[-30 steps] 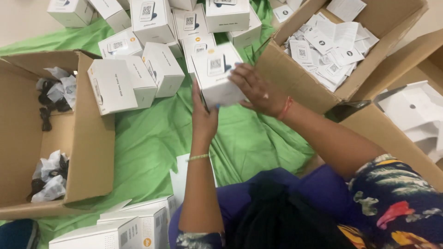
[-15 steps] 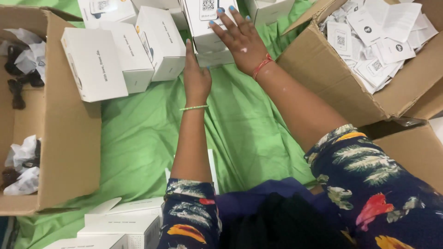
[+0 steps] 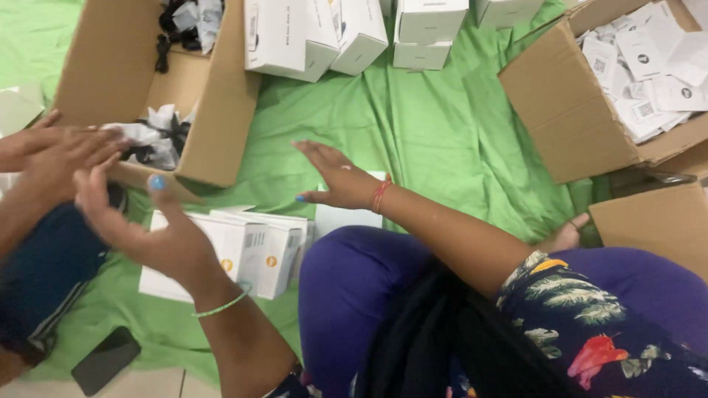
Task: The person sits on a green sheet and repeatedly opens small white boxes, inserts a white paper insert, and closes the boxes. The person places the closed boxes into a stack and occasionally reaches into a larger cardboard box to retrieve more inserts.
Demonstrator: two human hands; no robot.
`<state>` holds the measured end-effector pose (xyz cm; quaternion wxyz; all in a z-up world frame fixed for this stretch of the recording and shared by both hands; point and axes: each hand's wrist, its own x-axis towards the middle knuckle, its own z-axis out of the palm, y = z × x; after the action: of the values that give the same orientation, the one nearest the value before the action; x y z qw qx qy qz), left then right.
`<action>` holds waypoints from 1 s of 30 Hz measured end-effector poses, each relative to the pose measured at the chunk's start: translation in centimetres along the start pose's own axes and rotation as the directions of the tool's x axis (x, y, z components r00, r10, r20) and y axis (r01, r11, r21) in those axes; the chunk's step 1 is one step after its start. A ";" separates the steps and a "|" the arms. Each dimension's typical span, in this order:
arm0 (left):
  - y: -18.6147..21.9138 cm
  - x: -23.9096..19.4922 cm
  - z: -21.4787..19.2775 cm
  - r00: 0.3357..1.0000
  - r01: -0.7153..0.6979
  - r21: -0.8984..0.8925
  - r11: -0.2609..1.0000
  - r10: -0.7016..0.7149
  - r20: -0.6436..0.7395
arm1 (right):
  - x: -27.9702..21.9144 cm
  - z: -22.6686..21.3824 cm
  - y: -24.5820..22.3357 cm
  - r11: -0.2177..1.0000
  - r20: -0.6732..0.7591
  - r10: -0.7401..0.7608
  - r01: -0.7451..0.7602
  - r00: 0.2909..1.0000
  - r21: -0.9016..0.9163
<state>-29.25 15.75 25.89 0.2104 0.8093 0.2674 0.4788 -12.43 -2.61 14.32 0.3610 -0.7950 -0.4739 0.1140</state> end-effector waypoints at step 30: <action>16.2 -21.9 23.8 0.140 0.830 -0.331 -0.449 -0.407 0.903 | -21.0 -16.6 10.3 0.600 -0.326 0.666 -0.223 0.671 0.768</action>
<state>-13.15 -12.55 10.28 0.9179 0.1971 0.3273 0.1067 -7.81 -30.86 15.76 0.7052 -0.6983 -0.0356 0.1176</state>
